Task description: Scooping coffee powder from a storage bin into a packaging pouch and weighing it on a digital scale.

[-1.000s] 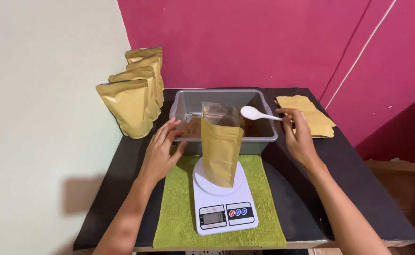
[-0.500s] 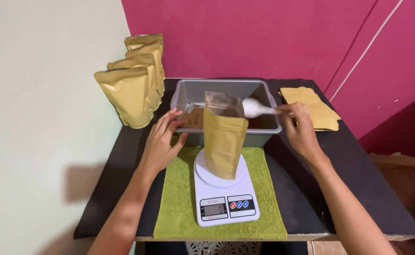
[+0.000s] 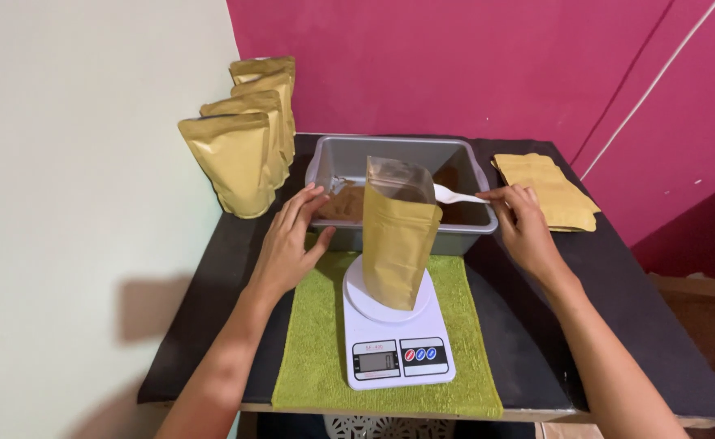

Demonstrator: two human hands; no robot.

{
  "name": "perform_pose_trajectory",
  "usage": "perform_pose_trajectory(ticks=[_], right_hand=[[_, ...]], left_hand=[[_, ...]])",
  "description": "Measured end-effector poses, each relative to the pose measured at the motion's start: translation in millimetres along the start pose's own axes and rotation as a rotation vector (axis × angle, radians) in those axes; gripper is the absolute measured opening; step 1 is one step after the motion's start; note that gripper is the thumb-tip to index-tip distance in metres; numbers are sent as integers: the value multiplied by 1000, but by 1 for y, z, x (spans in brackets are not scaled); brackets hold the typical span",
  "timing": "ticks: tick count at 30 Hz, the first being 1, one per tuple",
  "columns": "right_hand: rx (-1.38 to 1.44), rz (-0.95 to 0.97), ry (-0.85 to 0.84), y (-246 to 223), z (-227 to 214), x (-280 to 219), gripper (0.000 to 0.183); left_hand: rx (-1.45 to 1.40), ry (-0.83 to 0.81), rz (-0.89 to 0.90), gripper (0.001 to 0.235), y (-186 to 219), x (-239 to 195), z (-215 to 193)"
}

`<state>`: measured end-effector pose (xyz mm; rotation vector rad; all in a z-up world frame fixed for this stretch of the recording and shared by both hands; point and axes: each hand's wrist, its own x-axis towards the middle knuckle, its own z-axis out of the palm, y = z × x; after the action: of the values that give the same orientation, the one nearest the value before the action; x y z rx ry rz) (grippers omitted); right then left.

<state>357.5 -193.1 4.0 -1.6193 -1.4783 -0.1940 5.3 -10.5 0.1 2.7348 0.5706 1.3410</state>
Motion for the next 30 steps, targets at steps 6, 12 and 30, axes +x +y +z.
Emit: perform_pose_trajectory(ticks=[6,12,30], right_hand=[[-32,17,-29,-9,-3,0,23],[-32,-23,-8,1,1,-3,23],[41,32,10,0,2,-1,24]], left_hand=[[-20,50,-28,67,2,1,-10],[-6,62,30,67,-11,-5,2],[70,66,144,68,-10,0,0]])
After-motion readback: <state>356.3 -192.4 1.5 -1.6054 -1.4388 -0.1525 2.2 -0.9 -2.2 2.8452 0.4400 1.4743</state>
